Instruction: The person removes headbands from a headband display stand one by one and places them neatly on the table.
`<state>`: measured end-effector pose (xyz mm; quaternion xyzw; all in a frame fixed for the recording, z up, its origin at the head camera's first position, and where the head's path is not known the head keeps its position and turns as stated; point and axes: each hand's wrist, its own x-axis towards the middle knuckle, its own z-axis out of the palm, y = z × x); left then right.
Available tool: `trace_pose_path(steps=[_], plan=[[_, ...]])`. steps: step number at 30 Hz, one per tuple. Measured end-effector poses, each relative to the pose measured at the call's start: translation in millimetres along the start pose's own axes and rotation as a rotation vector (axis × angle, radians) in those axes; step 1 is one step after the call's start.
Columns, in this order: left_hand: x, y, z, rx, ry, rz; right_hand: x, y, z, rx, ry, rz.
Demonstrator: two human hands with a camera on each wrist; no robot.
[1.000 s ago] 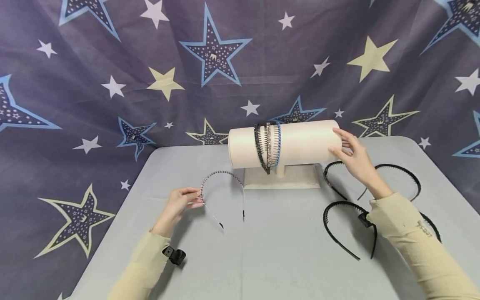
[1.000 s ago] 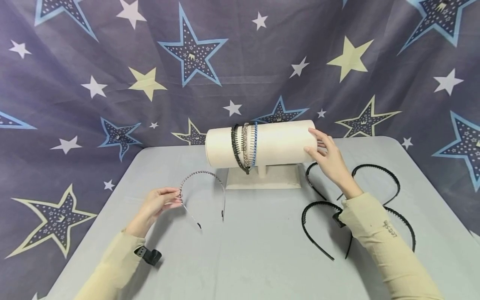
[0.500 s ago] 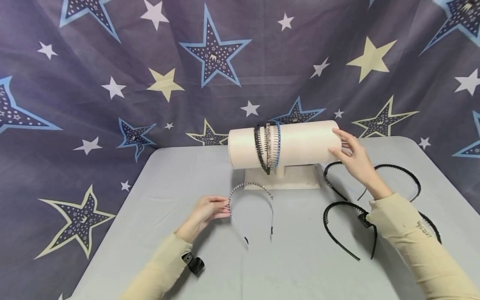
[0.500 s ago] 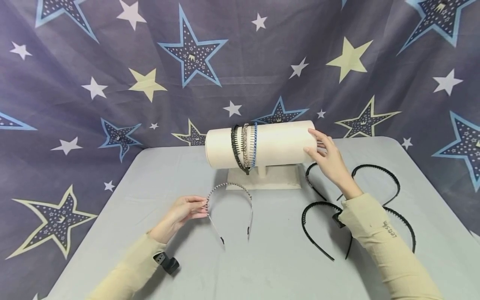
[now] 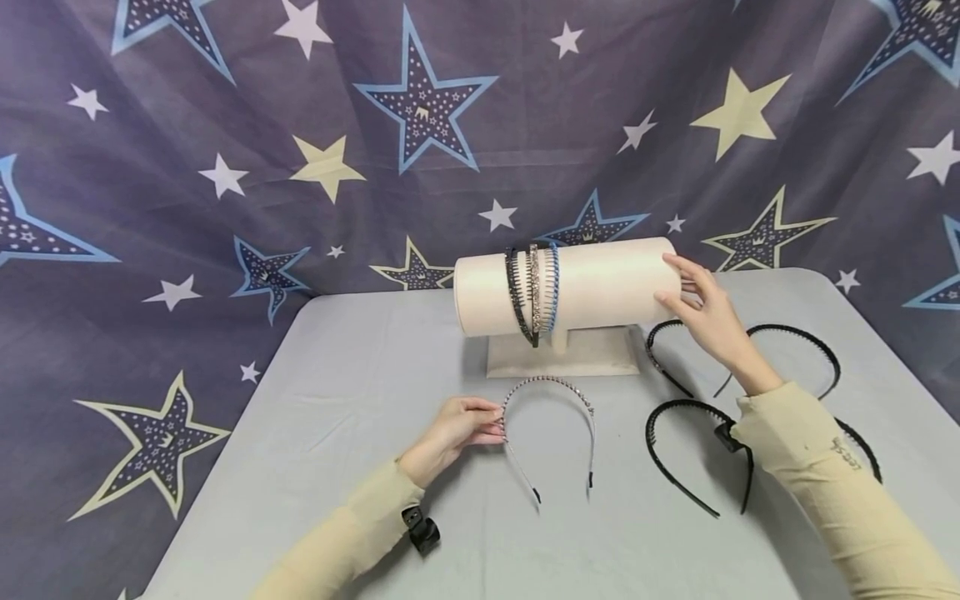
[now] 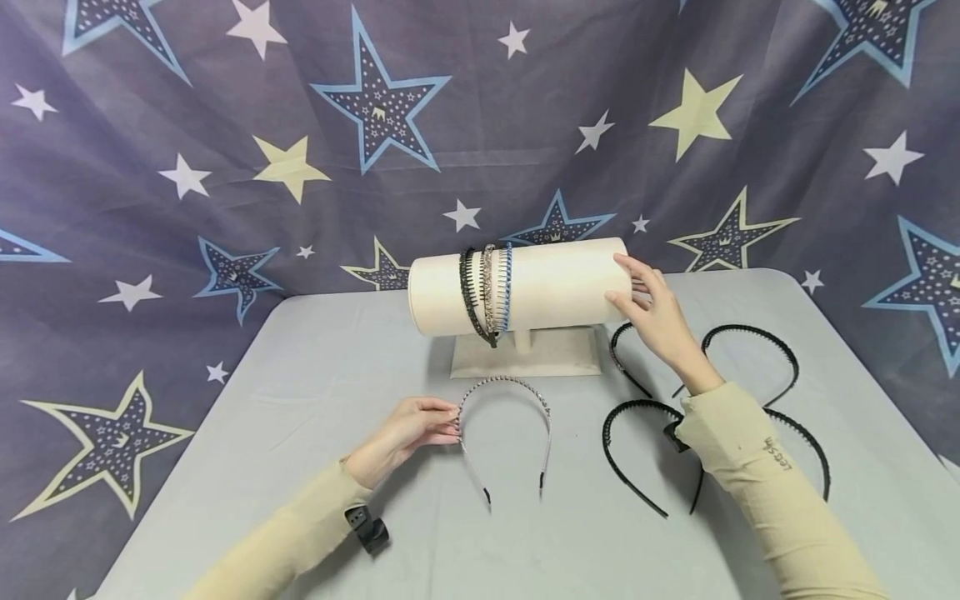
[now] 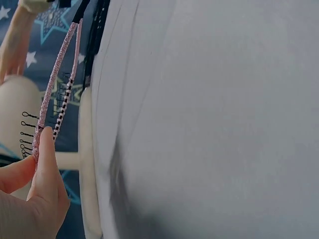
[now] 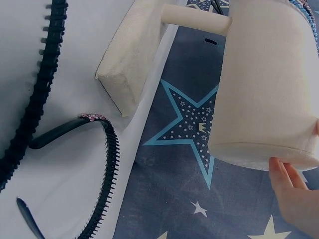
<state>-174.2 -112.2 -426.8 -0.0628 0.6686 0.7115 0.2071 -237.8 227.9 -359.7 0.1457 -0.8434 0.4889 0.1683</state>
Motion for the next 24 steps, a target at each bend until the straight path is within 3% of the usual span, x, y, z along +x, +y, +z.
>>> trace_pose_path(steps=[4,11,16,24], plan=[[2.2,-2.8,9.0,0.003,-0.019,-0.012,-0.4,-0.6,0.1,0.002,-0.003,0.007],[4.3,-5.1,22.0,0.010,-0.057,-0.025,-5.0,-26.7,-0.7,0.023,-0.015,-0.017],[7.1,-6.1,31.1,0.019,-0.061,-0.046,-0.4,-6.1,-0.2,0.012,-0.016,0.015],[13.3,-9.4,40.6,0.034,-0.046,-0.079,-1.2,-3.7,0.0,0.015,-0.009,0.012]])
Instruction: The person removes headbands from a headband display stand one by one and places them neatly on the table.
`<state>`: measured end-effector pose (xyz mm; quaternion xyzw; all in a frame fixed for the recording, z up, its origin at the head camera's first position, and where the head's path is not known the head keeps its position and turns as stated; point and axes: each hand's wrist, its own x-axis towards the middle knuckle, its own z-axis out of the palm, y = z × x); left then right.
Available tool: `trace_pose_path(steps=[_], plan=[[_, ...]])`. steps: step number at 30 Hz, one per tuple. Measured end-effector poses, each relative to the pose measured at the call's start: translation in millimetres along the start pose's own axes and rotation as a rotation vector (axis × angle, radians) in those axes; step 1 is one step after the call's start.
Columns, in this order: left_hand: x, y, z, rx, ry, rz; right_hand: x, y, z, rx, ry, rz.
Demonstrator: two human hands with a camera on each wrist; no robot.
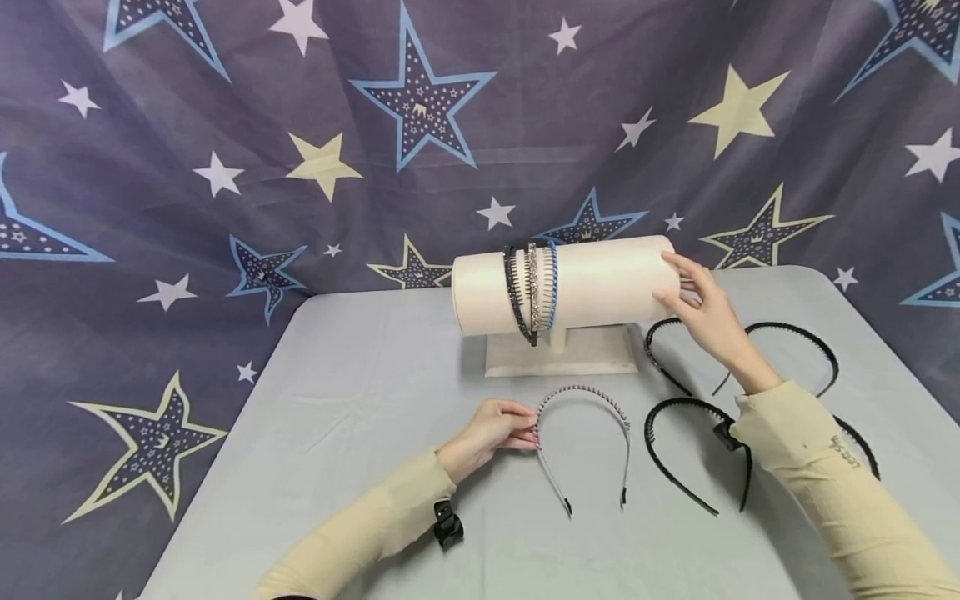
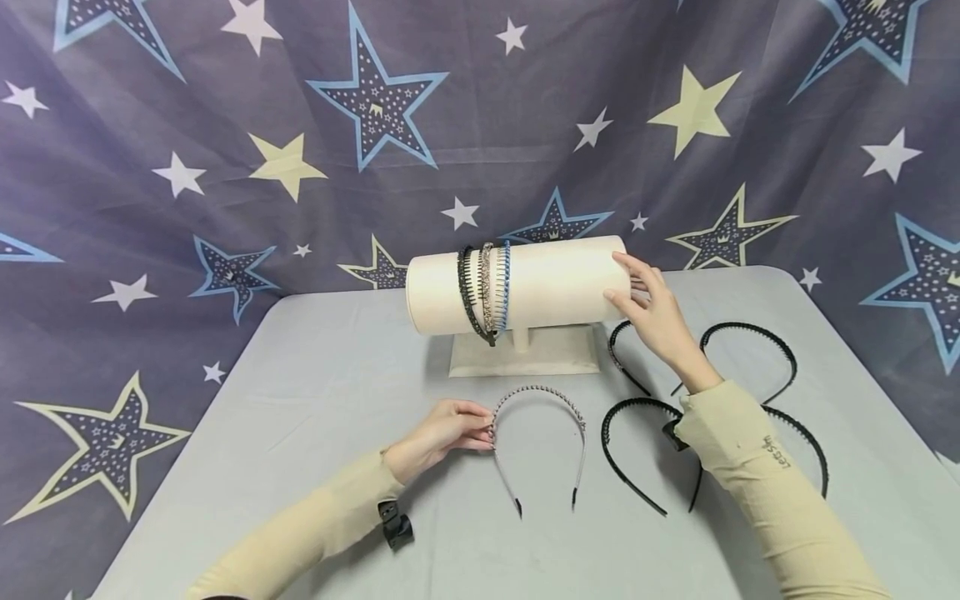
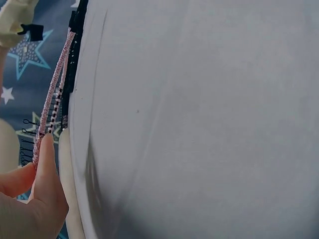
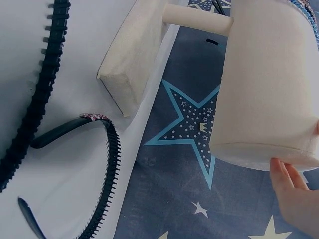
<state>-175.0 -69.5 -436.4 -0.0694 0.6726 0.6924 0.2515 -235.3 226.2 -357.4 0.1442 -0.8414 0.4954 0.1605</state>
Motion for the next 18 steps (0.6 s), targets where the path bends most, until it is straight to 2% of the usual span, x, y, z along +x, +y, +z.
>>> trace_pose_path(steps=[18], plan=[[8.6,-3.0,4.5,0.066,0.036,-0.025,0.7,-0.3,-0.3,-0.005,0.003,-0.012]])
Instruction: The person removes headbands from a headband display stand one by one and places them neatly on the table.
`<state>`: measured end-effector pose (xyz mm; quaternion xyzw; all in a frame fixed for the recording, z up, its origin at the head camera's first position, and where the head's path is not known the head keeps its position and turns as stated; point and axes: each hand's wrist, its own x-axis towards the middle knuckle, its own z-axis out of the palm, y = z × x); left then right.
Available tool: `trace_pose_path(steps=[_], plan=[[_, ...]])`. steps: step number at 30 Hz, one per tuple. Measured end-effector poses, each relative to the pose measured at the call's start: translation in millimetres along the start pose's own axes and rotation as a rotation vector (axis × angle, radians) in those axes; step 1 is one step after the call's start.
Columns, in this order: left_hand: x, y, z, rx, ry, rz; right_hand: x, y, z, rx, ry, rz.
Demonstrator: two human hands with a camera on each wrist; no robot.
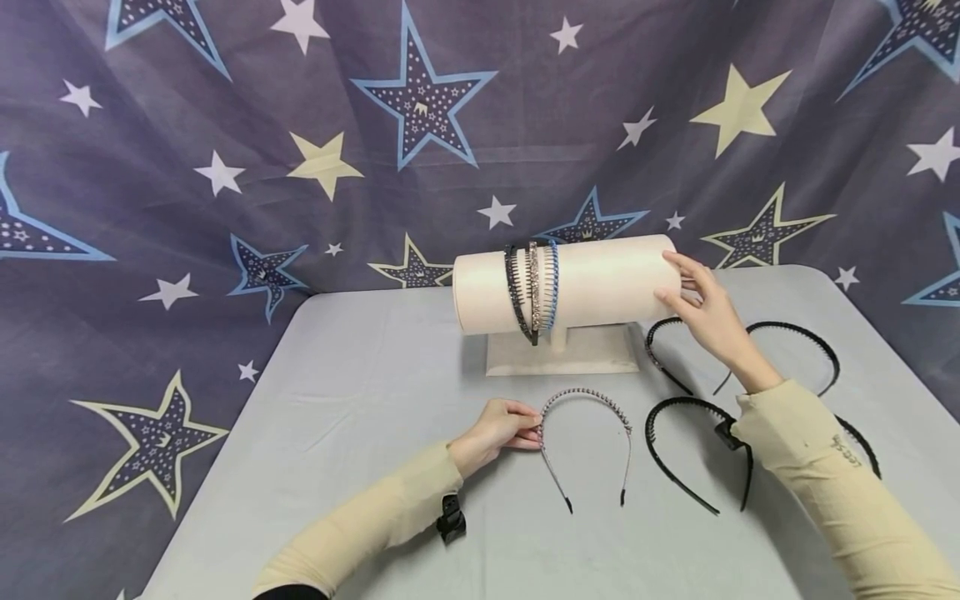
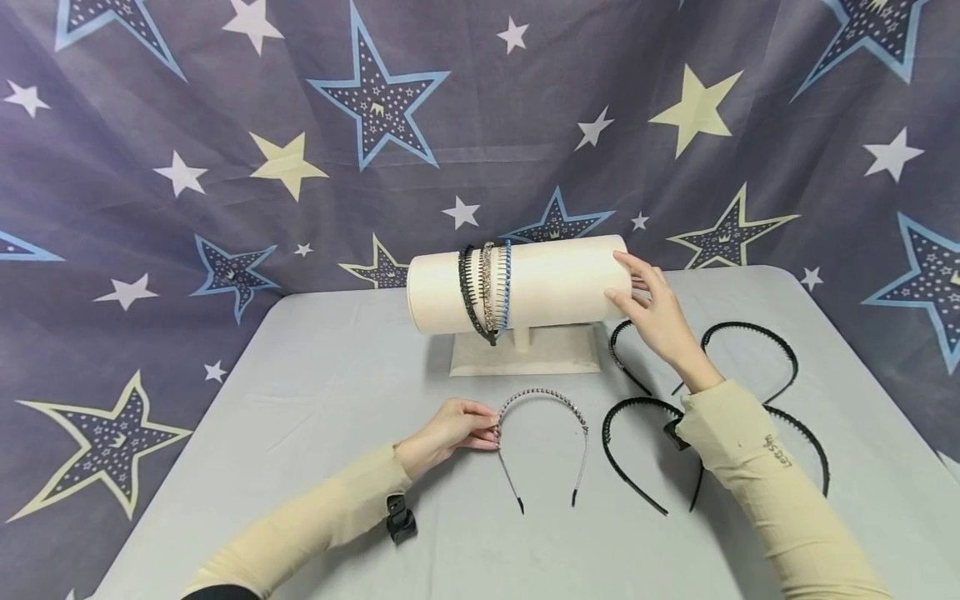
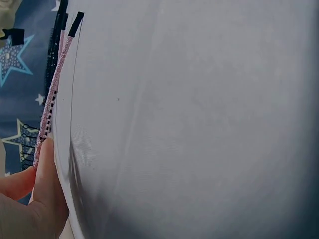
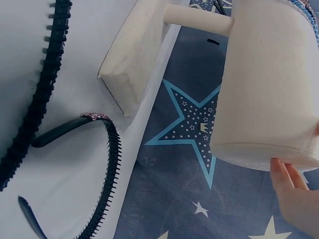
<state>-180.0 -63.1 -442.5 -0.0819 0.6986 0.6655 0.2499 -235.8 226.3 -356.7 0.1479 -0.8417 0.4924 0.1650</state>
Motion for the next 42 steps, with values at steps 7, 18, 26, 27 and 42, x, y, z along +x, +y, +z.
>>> trace_pose_path(steps=[7,18,26,27,42], plan=[[2.0,-1.5,0.9,0.010,0.020,-0.004,0.5,0.6,0.3,0.001,0.003,-0.004],[5.0,-4.9,1.6,0.033,0.030,-0.003,-0.1,2.8,0.7,-0.003,0.014,-0.001],[3.8,-2.8,3.6,0.068,0.041,0.016,-1.3,-4.6,0.1,-0.002,0.014,-0.013],[3.9,-3.1,3.8,0.067,0.040,0.017,-1.4,-4.8,0.3,-0.001,0.014,-0.009],[7.8,7.1,-4.4,0.024,0.064,0.105,0.2,2.3,0.7,-0.017,0.008,0.019]])
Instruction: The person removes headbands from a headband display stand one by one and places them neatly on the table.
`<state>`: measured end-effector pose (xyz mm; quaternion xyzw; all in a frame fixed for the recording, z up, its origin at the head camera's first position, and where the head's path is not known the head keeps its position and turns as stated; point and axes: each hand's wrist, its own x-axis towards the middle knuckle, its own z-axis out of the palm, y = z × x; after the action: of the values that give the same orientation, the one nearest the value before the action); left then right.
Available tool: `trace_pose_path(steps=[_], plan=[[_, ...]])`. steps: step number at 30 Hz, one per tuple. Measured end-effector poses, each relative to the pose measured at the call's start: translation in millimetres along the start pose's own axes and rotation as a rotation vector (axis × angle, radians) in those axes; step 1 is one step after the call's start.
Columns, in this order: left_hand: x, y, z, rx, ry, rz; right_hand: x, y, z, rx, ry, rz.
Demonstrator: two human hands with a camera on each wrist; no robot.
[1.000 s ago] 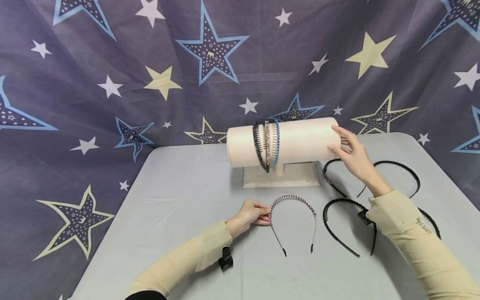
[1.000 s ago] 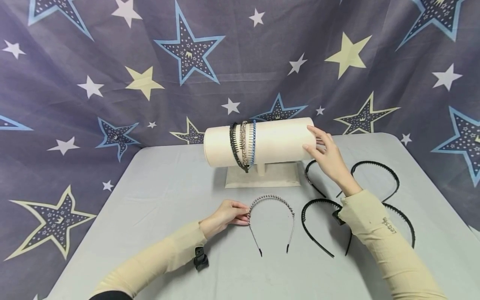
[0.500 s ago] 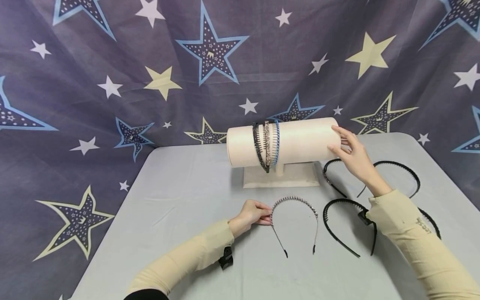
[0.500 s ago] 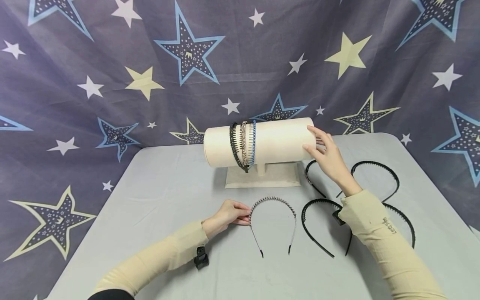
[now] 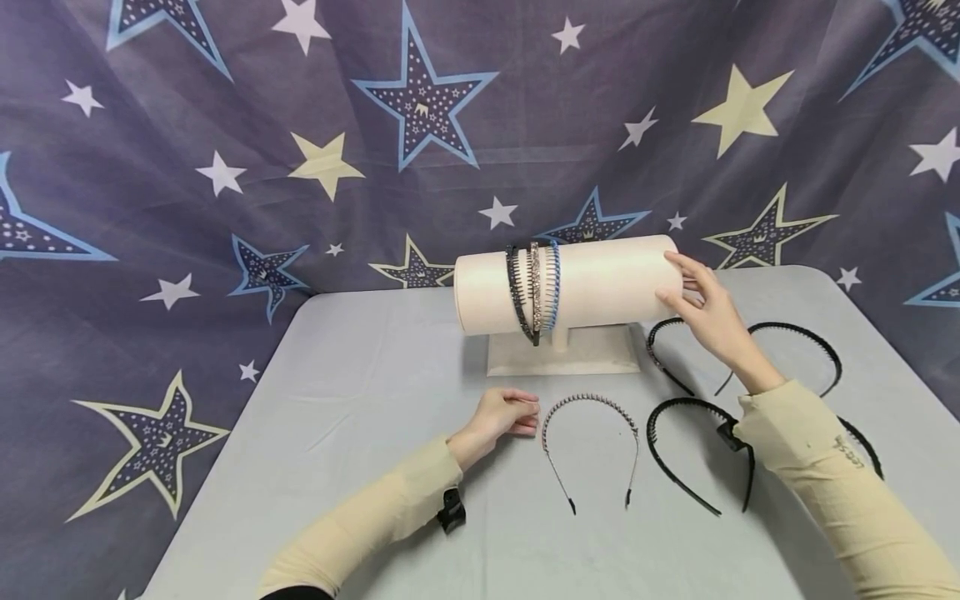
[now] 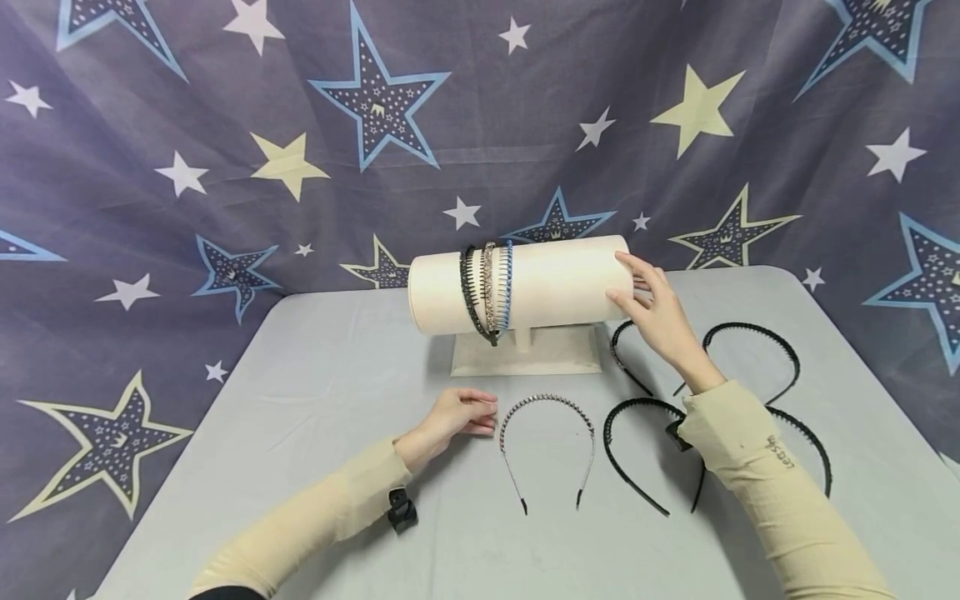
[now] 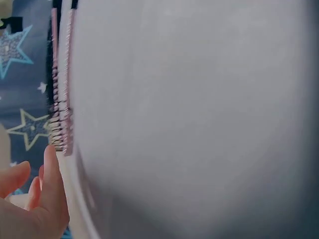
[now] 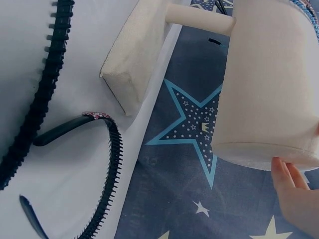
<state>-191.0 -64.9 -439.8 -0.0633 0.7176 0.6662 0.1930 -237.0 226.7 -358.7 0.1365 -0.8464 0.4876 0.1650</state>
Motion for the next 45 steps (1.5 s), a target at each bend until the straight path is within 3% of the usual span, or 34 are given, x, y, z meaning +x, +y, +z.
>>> trace_pose_path(steps=[10,18,24,28,36,40,45], plan=[[-3.8,21.3,-1.8,0.048,0.085,0.207,-1.0,-2.1,-0.9,0.012,-0.005,-0.019],[-24.0,52.7,1.5,0.122,0.173,0.424,-0.4,-0.7,-0.5,0.011,-0.002,-0.028],[-11.1,50.6,-2.0,0.186,0.277,0.554,-3.5,-18.9,-1.2,0.007,-0.007,-0.024],[-4.1,50.0,-3.7,0.218,0.332,0.605,-5.8,-29.0,-1.5,0.007,-0.005,-0.021],[-1.6,55.6,-2.8,0.174,0.405,0.671,-0.1,-2.2,0.6,0.007,0.006,-0.028],[-13.2,66.7,3.4,0.149,0.448,0.723,0.2,0.1,0.7,0.007,0.012,-0.028],[-27.5,80.7,12.5,0.150,0.504,0.741,-0.5,0.0,0.3,0.001,0.011,-0.025]])
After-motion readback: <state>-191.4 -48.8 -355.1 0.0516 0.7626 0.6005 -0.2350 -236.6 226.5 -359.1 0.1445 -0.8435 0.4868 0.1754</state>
